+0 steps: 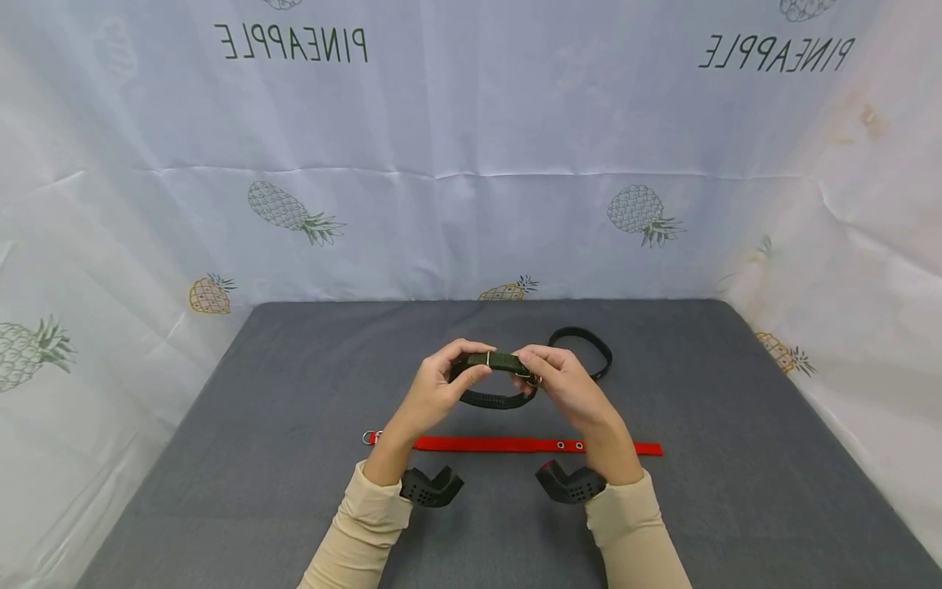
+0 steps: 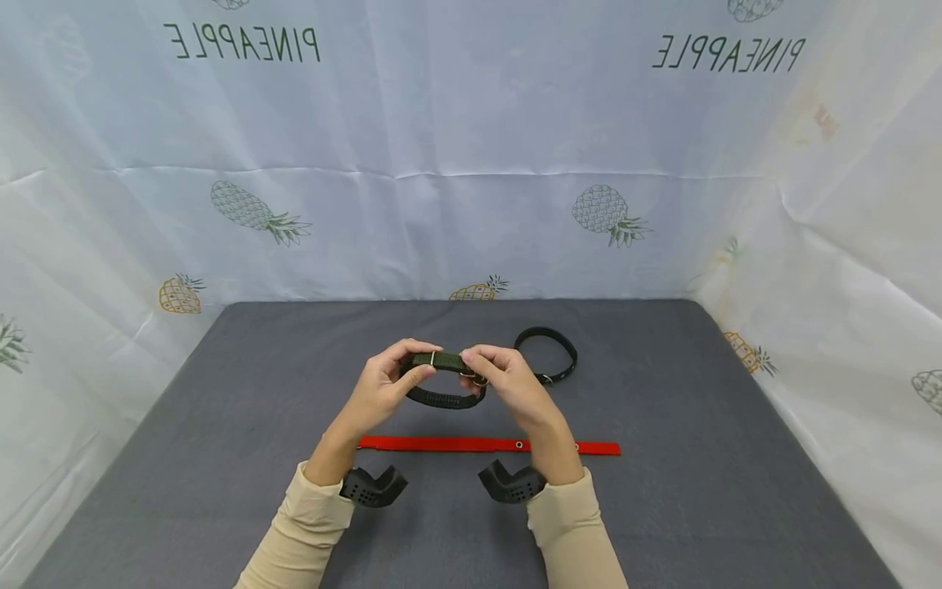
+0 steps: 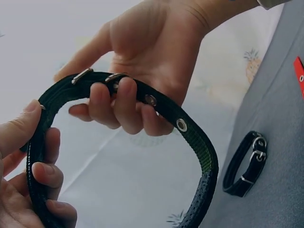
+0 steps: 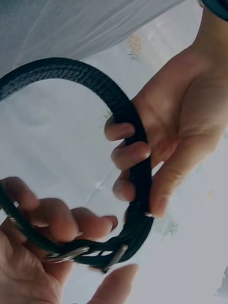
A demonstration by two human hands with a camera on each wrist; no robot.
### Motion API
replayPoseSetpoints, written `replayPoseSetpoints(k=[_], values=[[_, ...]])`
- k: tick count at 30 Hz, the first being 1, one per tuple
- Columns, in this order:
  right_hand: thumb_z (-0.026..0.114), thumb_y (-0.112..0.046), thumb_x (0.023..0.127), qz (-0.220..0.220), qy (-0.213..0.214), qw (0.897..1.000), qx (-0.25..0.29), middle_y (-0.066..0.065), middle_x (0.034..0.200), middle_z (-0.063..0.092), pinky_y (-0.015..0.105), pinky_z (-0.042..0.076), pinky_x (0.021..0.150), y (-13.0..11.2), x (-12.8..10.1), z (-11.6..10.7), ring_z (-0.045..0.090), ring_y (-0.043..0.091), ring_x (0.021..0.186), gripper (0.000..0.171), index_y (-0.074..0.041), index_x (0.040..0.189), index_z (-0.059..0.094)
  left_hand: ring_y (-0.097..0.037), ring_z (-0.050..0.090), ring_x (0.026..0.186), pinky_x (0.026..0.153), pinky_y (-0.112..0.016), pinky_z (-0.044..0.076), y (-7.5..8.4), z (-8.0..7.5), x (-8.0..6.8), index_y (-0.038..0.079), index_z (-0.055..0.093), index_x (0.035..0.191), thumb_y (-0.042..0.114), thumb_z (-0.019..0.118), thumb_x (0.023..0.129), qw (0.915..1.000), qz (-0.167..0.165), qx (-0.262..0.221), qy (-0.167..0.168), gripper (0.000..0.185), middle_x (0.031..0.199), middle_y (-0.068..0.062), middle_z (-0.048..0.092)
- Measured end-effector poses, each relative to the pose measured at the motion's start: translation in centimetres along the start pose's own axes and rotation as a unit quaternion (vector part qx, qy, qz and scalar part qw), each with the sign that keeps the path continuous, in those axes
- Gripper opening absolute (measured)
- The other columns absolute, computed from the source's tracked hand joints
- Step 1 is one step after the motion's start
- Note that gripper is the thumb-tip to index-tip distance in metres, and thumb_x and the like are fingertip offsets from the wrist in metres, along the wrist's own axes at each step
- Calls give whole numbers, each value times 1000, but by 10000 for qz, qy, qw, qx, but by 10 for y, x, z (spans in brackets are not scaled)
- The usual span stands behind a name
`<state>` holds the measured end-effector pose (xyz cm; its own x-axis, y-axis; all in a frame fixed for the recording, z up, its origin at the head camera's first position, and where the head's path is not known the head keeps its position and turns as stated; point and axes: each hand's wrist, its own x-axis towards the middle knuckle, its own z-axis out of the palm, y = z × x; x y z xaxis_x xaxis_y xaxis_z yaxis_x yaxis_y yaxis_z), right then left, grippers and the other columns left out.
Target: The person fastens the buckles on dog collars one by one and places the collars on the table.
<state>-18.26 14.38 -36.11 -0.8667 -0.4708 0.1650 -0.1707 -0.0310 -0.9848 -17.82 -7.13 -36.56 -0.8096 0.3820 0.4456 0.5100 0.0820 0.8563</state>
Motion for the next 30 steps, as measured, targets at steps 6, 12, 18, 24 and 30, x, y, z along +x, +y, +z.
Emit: replayPoseSetpoints(k=[6, 12, 18, 24, 30], values=[[38, -33, 105, -112, -360, 9991, 174, -7, 85, 64, 26, 49, 83, 2, -2, -9, 58, 10, 79, 33, -15, 100, 65, 2, 57, 87, 82, -17, 51, -3, -2, 1, -5, 58, 118, 11, 61, 94, 9991, 80, -340, 233, 30, 111, -27, 60], [36, -33, 106, 16, -544, 9980, 331, -10, 90, 68, 25, 46, 94, 4, -3, -14, 62, 8, 85, 34, -20, 101, 66, 3, 56, 90, 80, -13, 49, -5, -6, 2, -10, 54, 119, 15, 61, 94, 9956, 79, -731, 577, 36, 112, -2, 62], [40, -27, 105, -34, -498, 9975, 503, -8, 87, 66, 25, 47, 91, 7, -1, -16, 61, 9, 84, 29, -16, 100, 66, 0, 58, 95, 85, -12, 50, -6, -8, 2, -11, 52, 121, 22, 61, 95, 9933, -78, -956, 640, 43, 109, 14, 59], [42, -19, 103, 4, -301, 9986, 438, -6, 84, 61, 26, 47, 89, 8, -1, -19, 59, 10, 82, 25, -16, 94, 65, -2, 59, 96, 87, -13, 50, -9, -9, 3, -10, 52, 122, 15, 60, 95, 9926, -240, -974, 680, 37, 114, -4, 62], [44, -15, 102, 175, -244, 9988, 398, -5, 86, 58, 28, 46, 92, 8, -1, -20, 57, 11, 84, 20, -14, 95, 62, -1, 58, 97, 89, -12, 49, -12, -8, 4, -11, 51, 123, 9, 57, 96, 9923, -374, -1005, 626, 34, 119, -31, 55]])
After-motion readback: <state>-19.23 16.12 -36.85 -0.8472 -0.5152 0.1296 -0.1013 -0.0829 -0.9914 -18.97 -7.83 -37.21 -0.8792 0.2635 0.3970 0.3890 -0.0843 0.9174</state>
